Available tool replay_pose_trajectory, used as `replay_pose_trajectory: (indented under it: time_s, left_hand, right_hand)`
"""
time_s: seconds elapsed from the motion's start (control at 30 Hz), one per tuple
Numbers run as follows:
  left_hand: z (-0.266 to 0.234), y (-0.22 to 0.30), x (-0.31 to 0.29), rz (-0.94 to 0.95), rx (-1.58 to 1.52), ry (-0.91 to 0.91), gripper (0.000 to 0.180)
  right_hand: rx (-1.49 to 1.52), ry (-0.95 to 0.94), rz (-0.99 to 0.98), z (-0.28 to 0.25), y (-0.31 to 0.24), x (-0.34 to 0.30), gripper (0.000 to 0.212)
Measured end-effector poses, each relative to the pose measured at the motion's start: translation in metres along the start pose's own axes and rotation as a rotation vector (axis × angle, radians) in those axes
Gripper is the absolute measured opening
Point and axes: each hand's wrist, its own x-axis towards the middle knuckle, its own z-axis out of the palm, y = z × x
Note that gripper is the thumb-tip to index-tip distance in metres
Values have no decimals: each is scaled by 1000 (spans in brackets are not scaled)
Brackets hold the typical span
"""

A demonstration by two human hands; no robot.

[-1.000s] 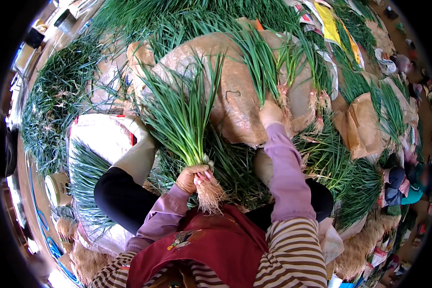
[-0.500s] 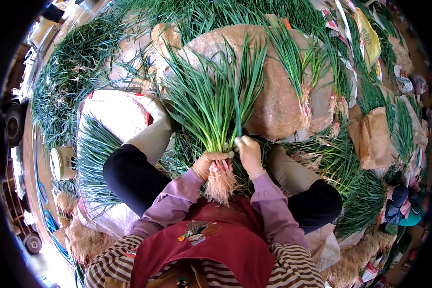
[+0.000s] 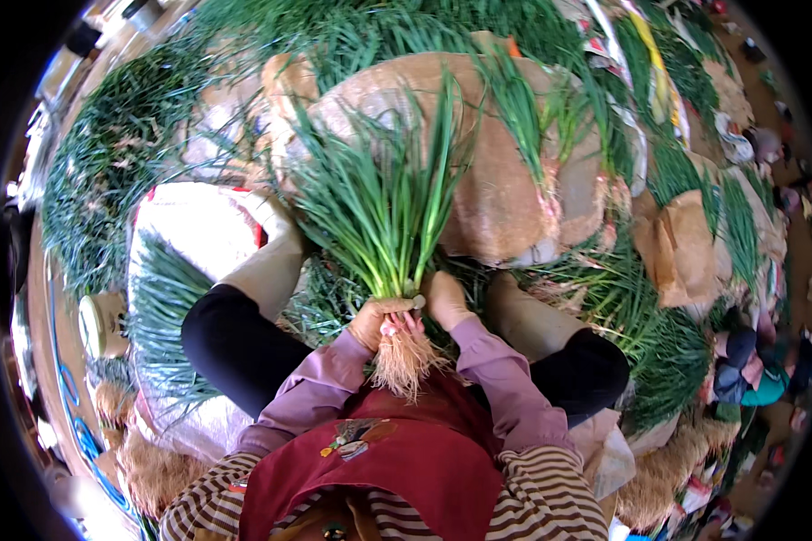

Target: The person gathers and sorts green onions by hand from large piles on the floor, organizing them into bundles.

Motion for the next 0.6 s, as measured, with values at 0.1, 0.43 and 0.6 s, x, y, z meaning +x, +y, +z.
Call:
replay_pose_trajectory:
  time_s: [0.1, 0.43, 0.6]
  left_hand:
    - [-8, -11, 8, -9, 71, 37, 18]
    - [5, 16, -7, 195, -188, -271, 44]
    - [15, 22, 6, 220, -140, -175, 43]
  right_hand:
    - [-485, -45, -160, -18, -5, -2, 16]
    - [-574, -695, -113, -98, 22, 4, 24]
    - [178, 634, 158, -199, 47, 65, 39]
